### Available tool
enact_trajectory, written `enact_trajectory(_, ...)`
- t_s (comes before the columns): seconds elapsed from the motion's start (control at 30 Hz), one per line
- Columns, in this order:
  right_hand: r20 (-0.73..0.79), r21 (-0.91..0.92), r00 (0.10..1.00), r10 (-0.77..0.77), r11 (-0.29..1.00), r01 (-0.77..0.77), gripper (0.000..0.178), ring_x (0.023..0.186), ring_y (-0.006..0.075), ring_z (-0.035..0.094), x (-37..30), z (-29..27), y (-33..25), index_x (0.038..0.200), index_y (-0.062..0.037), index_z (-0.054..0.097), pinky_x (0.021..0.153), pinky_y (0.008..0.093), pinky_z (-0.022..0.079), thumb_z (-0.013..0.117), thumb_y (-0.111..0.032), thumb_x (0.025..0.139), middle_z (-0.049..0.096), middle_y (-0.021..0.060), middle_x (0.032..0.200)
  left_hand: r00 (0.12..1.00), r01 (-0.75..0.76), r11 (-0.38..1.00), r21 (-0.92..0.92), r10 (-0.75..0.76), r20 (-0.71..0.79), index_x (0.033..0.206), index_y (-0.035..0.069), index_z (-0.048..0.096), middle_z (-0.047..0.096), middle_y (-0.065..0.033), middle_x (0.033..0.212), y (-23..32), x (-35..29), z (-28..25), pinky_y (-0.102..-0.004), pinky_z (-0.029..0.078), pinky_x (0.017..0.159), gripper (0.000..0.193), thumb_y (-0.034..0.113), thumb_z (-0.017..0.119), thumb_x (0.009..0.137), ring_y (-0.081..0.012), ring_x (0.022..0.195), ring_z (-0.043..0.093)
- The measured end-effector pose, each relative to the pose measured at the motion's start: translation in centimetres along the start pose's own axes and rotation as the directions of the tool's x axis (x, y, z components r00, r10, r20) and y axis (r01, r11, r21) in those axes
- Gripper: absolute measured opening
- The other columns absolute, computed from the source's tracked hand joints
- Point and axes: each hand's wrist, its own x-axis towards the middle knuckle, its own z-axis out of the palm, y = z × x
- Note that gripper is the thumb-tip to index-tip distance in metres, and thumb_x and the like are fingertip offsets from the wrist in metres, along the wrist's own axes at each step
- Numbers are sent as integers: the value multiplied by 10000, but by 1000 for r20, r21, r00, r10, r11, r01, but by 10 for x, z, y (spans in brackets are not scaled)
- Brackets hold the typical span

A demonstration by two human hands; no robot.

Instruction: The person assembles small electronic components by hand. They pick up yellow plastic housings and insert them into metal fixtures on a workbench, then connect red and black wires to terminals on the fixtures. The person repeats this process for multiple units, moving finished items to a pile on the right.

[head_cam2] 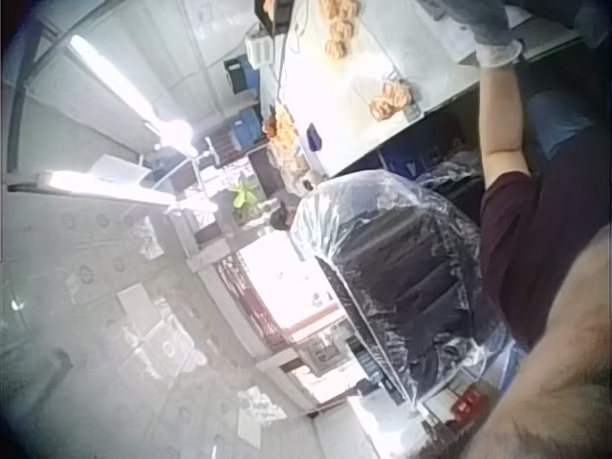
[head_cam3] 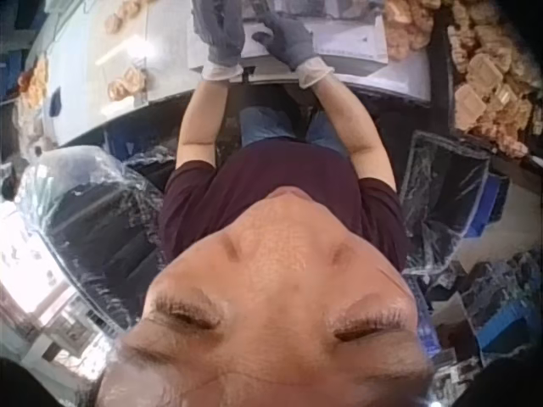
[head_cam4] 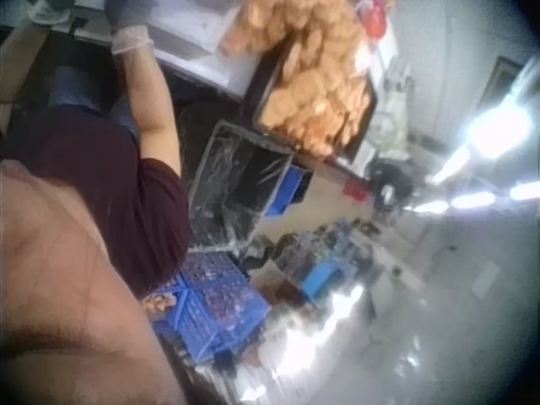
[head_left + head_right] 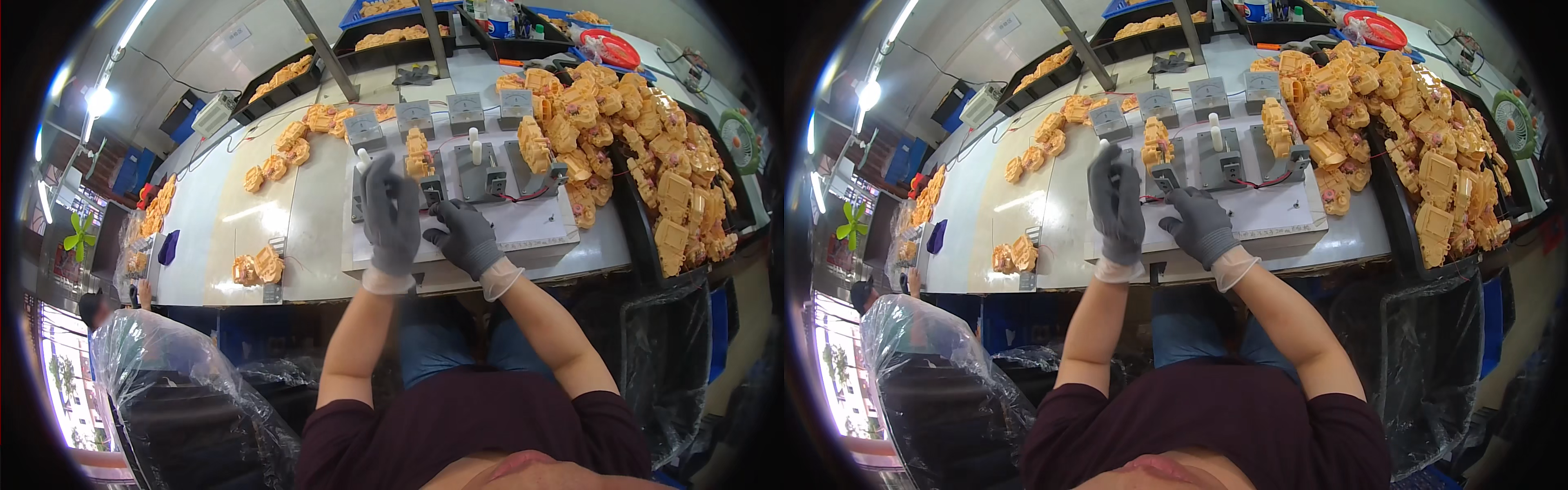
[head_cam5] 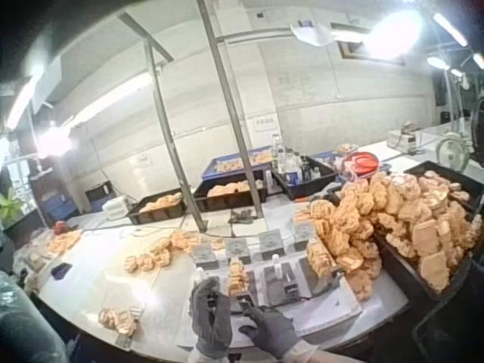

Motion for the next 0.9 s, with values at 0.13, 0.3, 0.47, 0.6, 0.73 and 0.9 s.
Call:
enact_trajectory(0.13,-12,55,999,49,997,-48,294,884,317,588,1,-6,-6,1014,-90,584,782,410,467,676,-178,749,614,117,947,984,157,969,-189,-170,-53,1218,-22,466,525,-81,1055,-26,-45,11,-233,465,683,343,84,498,893,-102,821,516)
enact_trajectory(0.3,-213,-33,957,-198,980,196,230,880,305,585,-24,-40,16,979,-91,610,757,397,472,660,-143,760,616,113,932,923,345,847,-405,-384,-17,1213,-5,477,540,-53,1008,-27,-54,15,-231,463,696,326,118,488,911,-86,810,511)
enact_trajectory(0.47,-495,-380,863,-96,918,-116,109,847,302,562,-52,-99,72,824,-89,645,721,397,464,681,-127,728,614,93,864,901,393,817,-423,-433,1,1201,8,492,546,-33,997,-27,-55,15,-226,461,691,307,113,489,913,-78,800,513)
enact_trajectory(0.6,-531,-386,838,-124,916,-109,91,777,284,559,-58,-103,89,702,-69,641,679,382,452,708,-129,690,603,84,769,886,410,794,-449,-464,-11,1188,13,510,554,-33,987,-24,-53,15,-224,460,693,296,115,494,911,-74,785,514)
enact_trajectory(0.73,-575,-329,802,-159,943,-49,116,722,264,555,-57,-101,94,664,-53,630,646,368,441,714,-131,674,587,75,700,875,439,784,-440,-485,8,1199,9,502,554,-36,989,-20,-53,13,-223,462,694,307,110,495,908,-76,789,515)
enact_trajectory(0.9,-581,-343,794,-181,939,-36,116,708,260,551,-55,-101,92,649,-55,622,650,359,441,715,-122,667,583,69,690,879,430,790,-437,-476,5,1196,2,499,555,-44,1002,-21,-53,14,-224,462,697,308,114,492,909,-80,795,517)
